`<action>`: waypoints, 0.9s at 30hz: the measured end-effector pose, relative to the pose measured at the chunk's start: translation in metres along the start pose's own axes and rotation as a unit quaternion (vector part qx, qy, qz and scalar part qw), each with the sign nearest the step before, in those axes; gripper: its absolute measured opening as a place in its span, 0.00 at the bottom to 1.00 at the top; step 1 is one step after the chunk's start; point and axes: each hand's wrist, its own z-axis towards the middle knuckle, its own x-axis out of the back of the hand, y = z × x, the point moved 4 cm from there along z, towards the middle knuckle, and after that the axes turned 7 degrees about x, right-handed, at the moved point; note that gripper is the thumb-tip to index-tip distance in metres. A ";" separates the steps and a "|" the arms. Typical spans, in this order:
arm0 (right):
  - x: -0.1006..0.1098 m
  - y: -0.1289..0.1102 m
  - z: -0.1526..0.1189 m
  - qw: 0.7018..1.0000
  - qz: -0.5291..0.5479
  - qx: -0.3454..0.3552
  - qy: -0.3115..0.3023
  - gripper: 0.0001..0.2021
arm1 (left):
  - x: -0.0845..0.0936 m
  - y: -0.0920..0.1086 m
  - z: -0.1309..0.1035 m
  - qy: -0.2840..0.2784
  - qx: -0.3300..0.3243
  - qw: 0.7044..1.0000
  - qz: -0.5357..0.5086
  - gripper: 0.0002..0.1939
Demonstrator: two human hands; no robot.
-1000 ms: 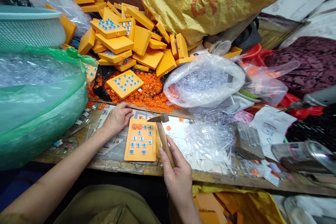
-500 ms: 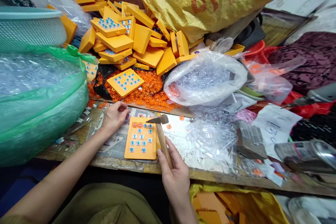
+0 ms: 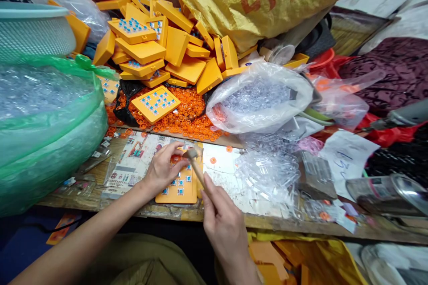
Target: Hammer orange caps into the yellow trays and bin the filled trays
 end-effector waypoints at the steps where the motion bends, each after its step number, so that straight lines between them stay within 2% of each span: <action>1: -0.002 0.000 0.000 1.000 -0.013 0.005 -0.026 0.20 | -0.001 -0.001 -0.001 0.001 0.006 1.000 -0.008 0.20; 4: -0.005 0.002 -0.001 0.998 -0.023 -0.008 -0.065 0.19 | -0.002 -0.007 -0.002 0.005 0.034 0.999 -0.037 0.23; 7: 0.001 0.008 0.005 0.998 -0.003 -0.059 -0.019 0.18 | -0.003 -0.011 -0.002 0.005 0.058 0.997 -0.057 0.27; 10: 0.006 0.025 0.021 0.989 -0.033 -0.145 0.022 0.21 | -0.002 -0.011 -0.002 -0.004 0.067 0.996 -0.064 0.30; 12: 0.004 0.039 0.035 0.982 -0.059 -0.177 0.002 0.23 | 0.000 -0.010 -0.003 -0.010 0.069 0.995 -0.071 0.34; 15: -0.004 0.055 0.051 0.981 -0.060 -0.180 -0.041 0.22 | 0.007 -0.008 -0.009 0.004 0.053 0.996 -0.076 0.41; 17: -0.008 0.061 0.056 0.980 -0.061 -0.182 -0.054 0.21 | 0.014 -0.008 -0.016 0.026 0.036 0.997 -0.066 0.41; 20: -0.012 0.061 0.057 0.980 -0.056 -0.184 -0.051 0.22 | 0.023 -0.008 -0.024 0.059 0.018 0.997 -0.039 0.38; 23: -0.016 0.056 0.058 0.984 -0.026 -0.174 -0.041 0.23 | 0.022 0.004 -0.022 0.065 -0.022 0.998 0.011 0.28; 25: -0.016 0.053 0.058 0.985 0.001 -0.171 -0.024 0.22 | 0.012 0.019 -0.015 0.032 -0.069 0.996 0.053 0.16; 27: -0.013 0.051 0.056 0.984 0.023 -0.176 -0.001 0.21 | -0.008 0.037 -0.003 -0.044 -0.109 0.987 0.107 0.06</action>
